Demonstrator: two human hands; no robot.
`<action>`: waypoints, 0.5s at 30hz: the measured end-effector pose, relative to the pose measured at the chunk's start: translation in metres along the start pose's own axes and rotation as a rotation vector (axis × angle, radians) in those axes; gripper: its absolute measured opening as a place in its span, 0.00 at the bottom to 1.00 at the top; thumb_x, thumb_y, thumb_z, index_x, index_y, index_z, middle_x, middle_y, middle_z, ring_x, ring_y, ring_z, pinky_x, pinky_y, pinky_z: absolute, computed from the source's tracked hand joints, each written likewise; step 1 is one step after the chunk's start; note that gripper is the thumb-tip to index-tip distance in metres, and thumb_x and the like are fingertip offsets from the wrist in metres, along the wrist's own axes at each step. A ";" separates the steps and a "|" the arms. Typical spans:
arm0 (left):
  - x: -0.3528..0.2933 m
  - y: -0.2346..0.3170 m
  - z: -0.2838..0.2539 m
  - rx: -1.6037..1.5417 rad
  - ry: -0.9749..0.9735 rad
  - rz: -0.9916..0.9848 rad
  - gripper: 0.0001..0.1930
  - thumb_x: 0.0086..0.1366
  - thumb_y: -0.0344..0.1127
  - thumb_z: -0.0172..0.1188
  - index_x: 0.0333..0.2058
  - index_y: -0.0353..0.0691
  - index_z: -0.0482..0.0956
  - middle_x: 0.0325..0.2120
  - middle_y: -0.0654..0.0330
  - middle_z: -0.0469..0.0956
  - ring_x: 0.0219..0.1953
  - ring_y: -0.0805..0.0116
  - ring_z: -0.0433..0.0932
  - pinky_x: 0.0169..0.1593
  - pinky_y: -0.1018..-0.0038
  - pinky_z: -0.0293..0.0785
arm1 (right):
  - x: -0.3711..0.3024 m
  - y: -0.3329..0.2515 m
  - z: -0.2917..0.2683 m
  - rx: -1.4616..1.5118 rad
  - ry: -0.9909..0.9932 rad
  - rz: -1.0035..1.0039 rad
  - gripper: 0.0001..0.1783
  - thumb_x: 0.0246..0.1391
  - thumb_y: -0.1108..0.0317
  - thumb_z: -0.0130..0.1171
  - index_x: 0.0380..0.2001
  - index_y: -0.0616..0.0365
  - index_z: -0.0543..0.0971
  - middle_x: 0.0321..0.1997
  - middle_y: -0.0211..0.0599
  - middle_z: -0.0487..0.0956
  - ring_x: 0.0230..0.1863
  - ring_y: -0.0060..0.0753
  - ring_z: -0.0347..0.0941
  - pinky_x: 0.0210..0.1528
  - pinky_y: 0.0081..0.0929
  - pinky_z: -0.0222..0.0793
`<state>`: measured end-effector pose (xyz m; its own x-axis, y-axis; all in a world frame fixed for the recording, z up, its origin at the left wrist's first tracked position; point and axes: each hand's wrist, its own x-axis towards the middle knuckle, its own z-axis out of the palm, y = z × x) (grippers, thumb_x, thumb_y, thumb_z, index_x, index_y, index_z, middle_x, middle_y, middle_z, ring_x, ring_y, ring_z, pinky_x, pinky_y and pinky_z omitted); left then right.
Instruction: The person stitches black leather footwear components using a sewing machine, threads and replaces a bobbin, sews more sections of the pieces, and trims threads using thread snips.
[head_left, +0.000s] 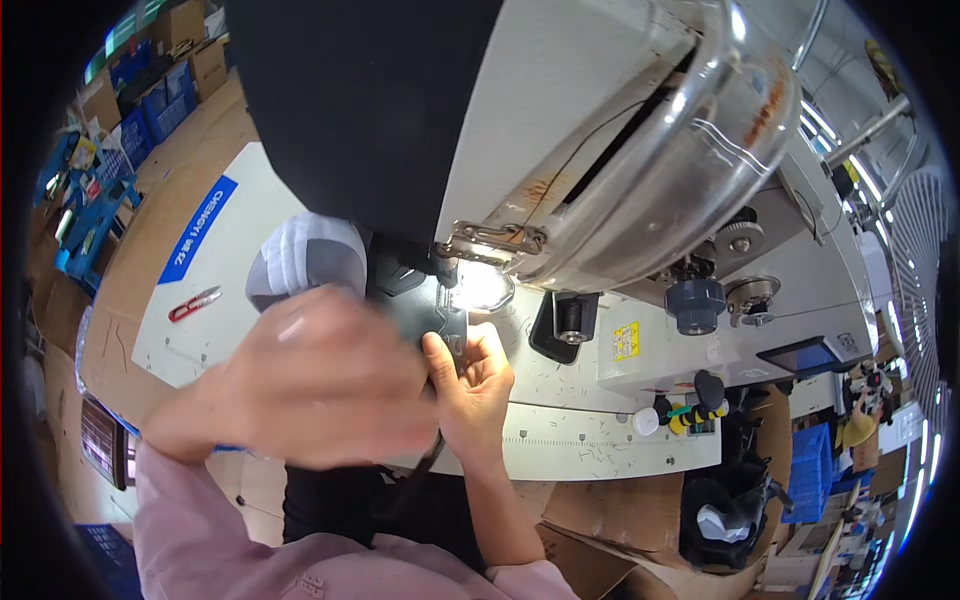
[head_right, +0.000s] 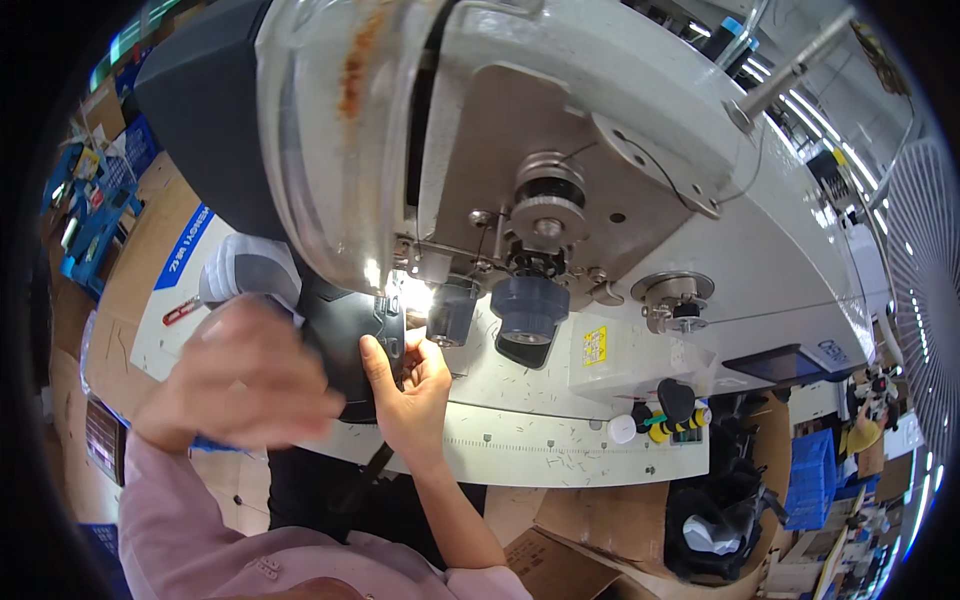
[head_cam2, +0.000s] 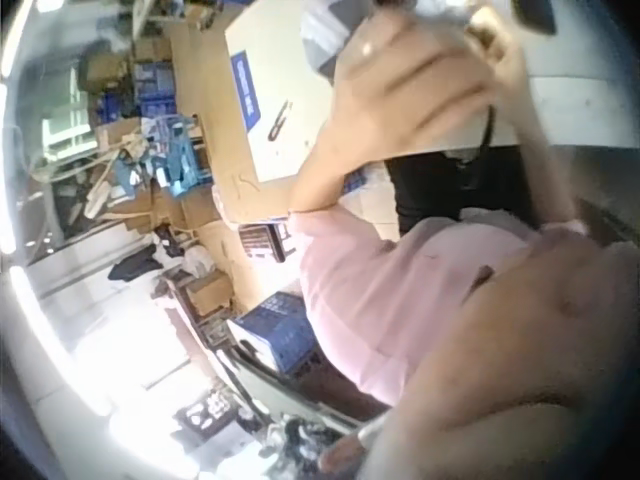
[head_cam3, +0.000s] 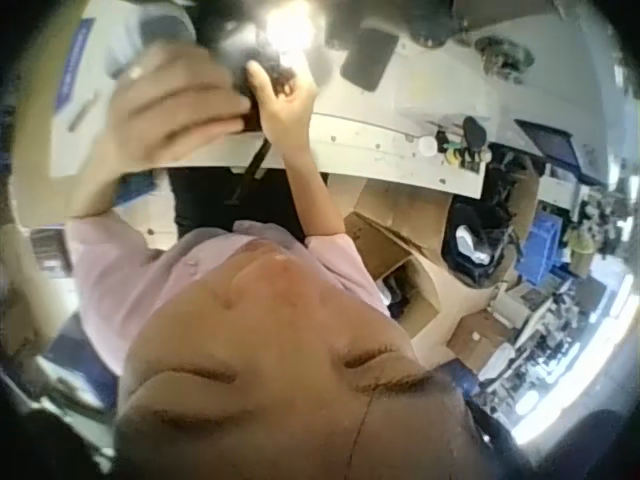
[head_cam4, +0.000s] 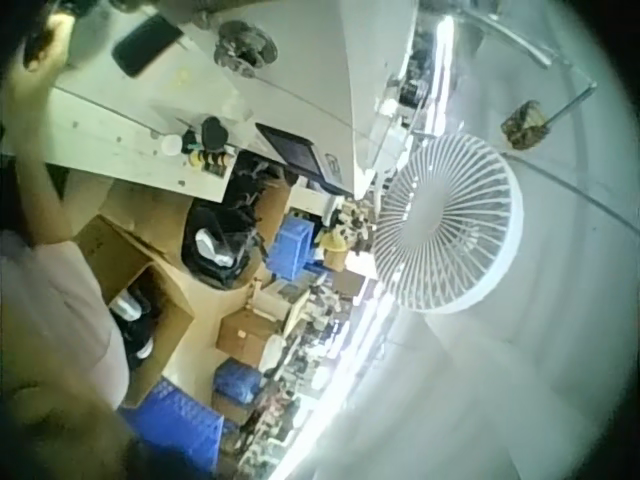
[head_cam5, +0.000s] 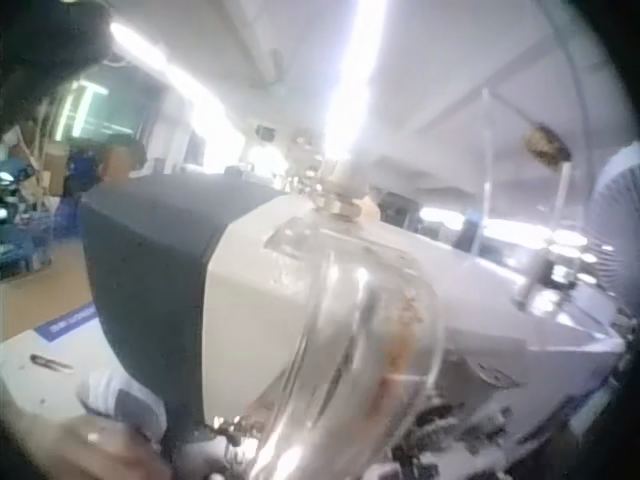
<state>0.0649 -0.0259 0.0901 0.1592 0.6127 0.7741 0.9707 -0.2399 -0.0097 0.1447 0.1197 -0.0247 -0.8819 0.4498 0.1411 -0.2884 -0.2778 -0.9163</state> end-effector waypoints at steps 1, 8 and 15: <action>0.003 -0.005 0.004 0.009 0.010 -0.013 0.05 0.58 0.32 0.62 0.25 0.39 0.78 0.26 0.61 0.75 0.28 0.71 0.73 0.31 0.75 0.67 | -0.001 0.001 0.001 -0.020 0.016 -0.033 0.08 0.56 0.73 0.61 0.35 0.63 0.72 0.32 0.28 0.75 0.33 0.12 0.68 0.35 0.11 0.64; -0.015 -0.064 0.034 -0.375 -0.282 -0.954 0.25 0.56 0.49 0.66 0.13 0.35 0.70 0.08 0.65 0.65 0.12 0.76 0.63 0.18 0.77 0.57 | -0.003 0.009 0.001 -0.156 0.081 -0.063 0.10 0.56 0.70 0.61 0.35 0.64 0.73 0.31 0.29 0.74 0.31 0.14 0.67 0.35 0.15 0.64; -0.001 -0.068 0.030 -0.190 -0.439 -0.795 0.23 0.46 0.49 0.70 0.13 0.36 0.71 0.08 0.65 0.66 0.13 0.73 0.67 0.21 0.76 0.63 | -0.002 0.015 0.006 -0.240 0.118 -0.127 0.13 0.57 0.70 0.60 0.42 0.68 0.74 0.31 0.27 0.73 0.32 0.12 0.66 0.34 0.11 0.61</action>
<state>0.0045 0.0124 0.0709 -0.4487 0.8712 0.1990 0.7842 0.2771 0.5552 0.1396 0.1095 -0.0361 -0.7907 0.5676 0.2292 -0.2852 -0.0104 -0.9584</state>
